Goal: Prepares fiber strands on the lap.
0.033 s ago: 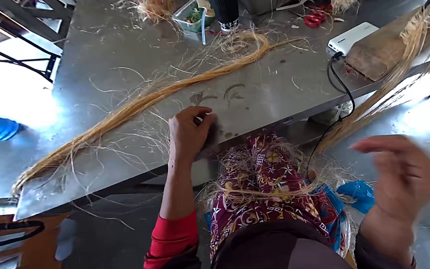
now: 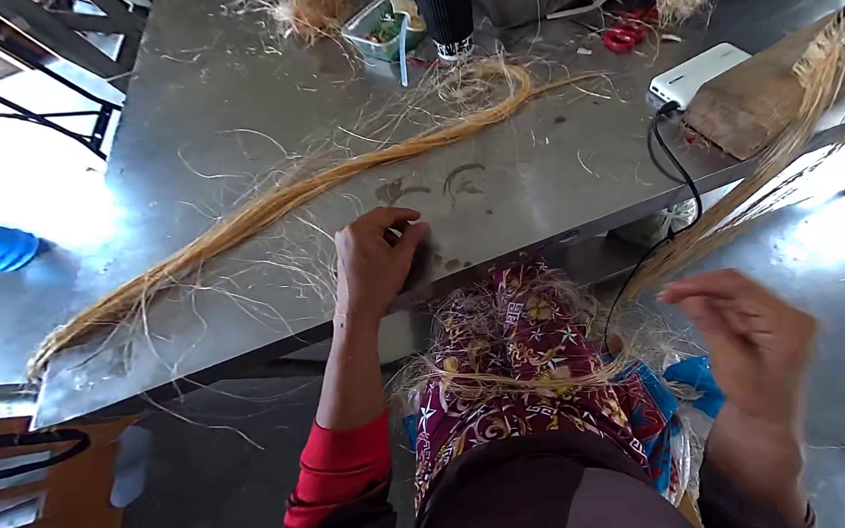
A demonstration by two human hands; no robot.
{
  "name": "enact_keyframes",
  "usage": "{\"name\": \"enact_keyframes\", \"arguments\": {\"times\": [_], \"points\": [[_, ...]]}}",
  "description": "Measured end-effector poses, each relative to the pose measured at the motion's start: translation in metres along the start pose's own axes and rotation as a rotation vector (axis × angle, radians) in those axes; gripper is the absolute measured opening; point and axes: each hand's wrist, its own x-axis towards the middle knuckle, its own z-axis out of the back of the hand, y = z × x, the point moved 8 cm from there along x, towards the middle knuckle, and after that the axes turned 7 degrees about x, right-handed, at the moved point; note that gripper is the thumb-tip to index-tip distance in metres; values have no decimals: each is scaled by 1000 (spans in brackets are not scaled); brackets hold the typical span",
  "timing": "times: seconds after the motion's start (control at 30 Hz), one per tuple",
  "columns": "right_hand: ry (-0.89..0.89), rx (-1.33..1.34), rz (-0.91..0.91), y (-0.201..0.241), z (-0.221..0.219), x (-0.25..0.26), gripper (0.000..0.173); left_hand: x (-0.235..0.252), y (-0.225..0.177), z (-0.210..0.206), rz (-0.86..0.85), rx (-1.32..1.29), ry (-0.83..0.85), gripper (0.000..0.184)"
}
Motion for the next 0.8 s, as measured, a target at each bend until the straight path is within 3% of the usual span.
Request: {"name": "enact_keyframes", "arguments": {"times": [0.1,0.27,0.8], "points": [[237,9,-206,-47,-38,-9,27,0,1,1,-13,4,-4,24],[411,-31,-462,-75,-58,-27,15,-3,3,1,-22,-1,-5,27],[565,-320,-718,-94,-57,-60,21,-1,2,1,-44,-4,-16,26]]}}
